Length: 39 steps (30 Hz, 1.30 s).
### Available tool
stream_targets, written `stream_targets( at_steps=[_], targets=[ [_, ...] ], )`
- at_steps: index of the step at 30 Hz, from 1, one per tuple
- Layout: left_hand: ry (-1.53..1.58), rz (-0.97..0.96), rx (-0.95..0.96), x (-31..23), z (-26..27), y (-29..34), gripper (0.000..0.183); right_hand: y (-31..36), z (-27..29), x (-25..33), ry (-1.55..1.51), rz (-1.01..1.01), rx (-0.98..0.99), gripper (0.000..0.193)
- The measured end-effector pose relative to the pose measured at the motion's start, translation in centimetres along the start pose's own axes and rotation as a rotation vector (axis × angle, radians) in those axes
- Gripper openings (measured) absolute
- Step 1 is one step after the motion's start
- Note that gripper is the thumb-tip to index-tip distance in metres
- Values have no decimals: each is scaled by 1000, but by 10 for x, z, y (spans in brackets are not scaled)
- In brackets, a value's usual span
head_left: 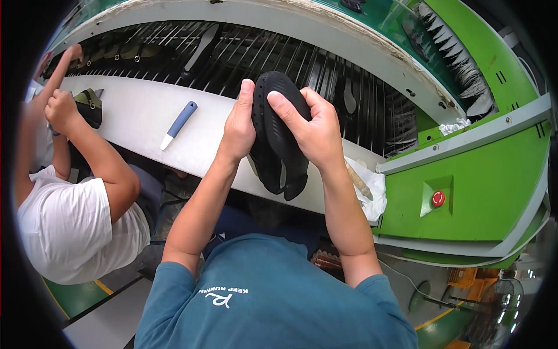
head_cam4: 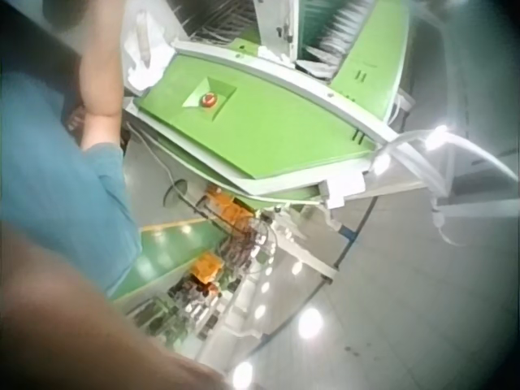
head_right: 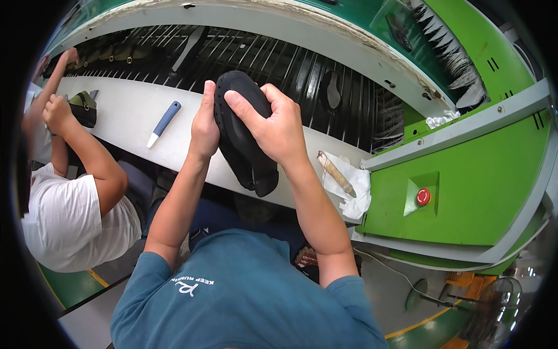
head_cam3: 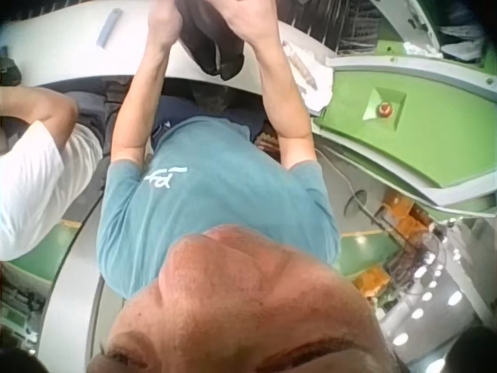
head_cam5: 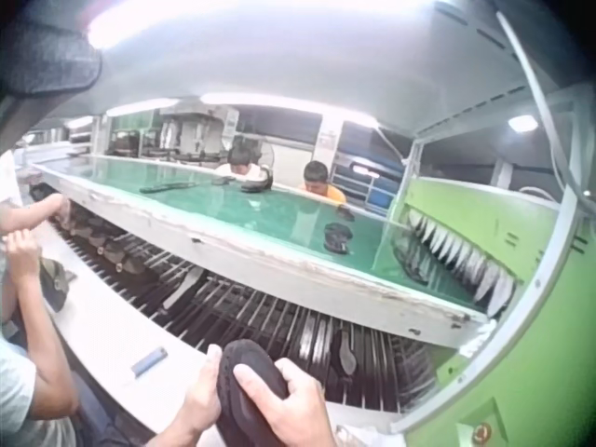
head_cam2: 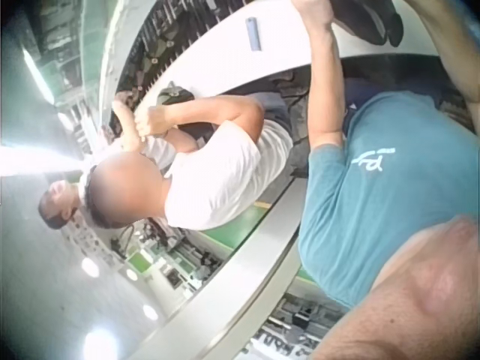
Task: The person picks up black shoe soles and green uppers from a conveyor belt and assembles them by hand. They press the components together, inspect the fit, and place the finished shoes back onto the belt.
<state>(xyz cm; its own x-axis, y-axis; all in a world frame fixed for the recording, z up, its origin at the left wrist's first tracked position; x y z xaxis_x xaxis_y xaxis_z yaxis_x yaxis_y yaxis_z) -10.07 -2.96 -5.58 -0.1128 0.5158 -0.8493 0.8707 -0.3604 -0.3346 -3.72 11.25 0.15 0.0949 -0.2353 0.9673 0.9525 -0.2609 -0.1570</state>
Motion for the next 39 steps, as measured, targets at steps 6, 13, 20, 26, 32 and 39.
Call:
stream_targets(
  at_steps=[6,13,20,26,32,39],
  targets=[
    [13,-11,0,6,-3,-3,73,-5,3,-6,52,21,-11,50],
    [-149,-94,40,-4,-13,6,70,4,9,-5,59,38,-15,48],
    [-395,-290,158,-21,-19,25,66,32,18,-3,40,139,44,44],
    [-353,-327,193,-36,-26,57,70,73,22,-3,-58,147,105,36],
    [-433,-305,98,-67,-44,80,77,108,12,-15,-18,305,-28,43],
    [-454,-244,18,-77,-32,95,72,114,7,-30,-94,363,-51,30]
  ],
)
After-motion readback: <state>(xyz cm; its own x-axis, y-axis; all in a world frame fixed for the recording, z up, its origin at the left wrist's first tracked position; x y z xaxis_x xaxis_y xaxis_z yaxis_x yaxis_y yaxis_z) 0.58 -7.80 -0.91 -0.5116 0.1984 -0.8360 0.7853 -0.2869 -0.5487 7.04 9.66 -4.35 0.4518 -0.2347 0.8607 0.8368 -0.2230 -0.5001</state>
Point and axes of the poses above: each hand's wrist, its own y-axis away from the middle knuckle, its own z-axis out of the back of the hand, x = y × z, the point moved 3 cm from there along -y, towards the middle knuckle, and after that the axes turned 3 degrees about -z, right-handed, at the moved point
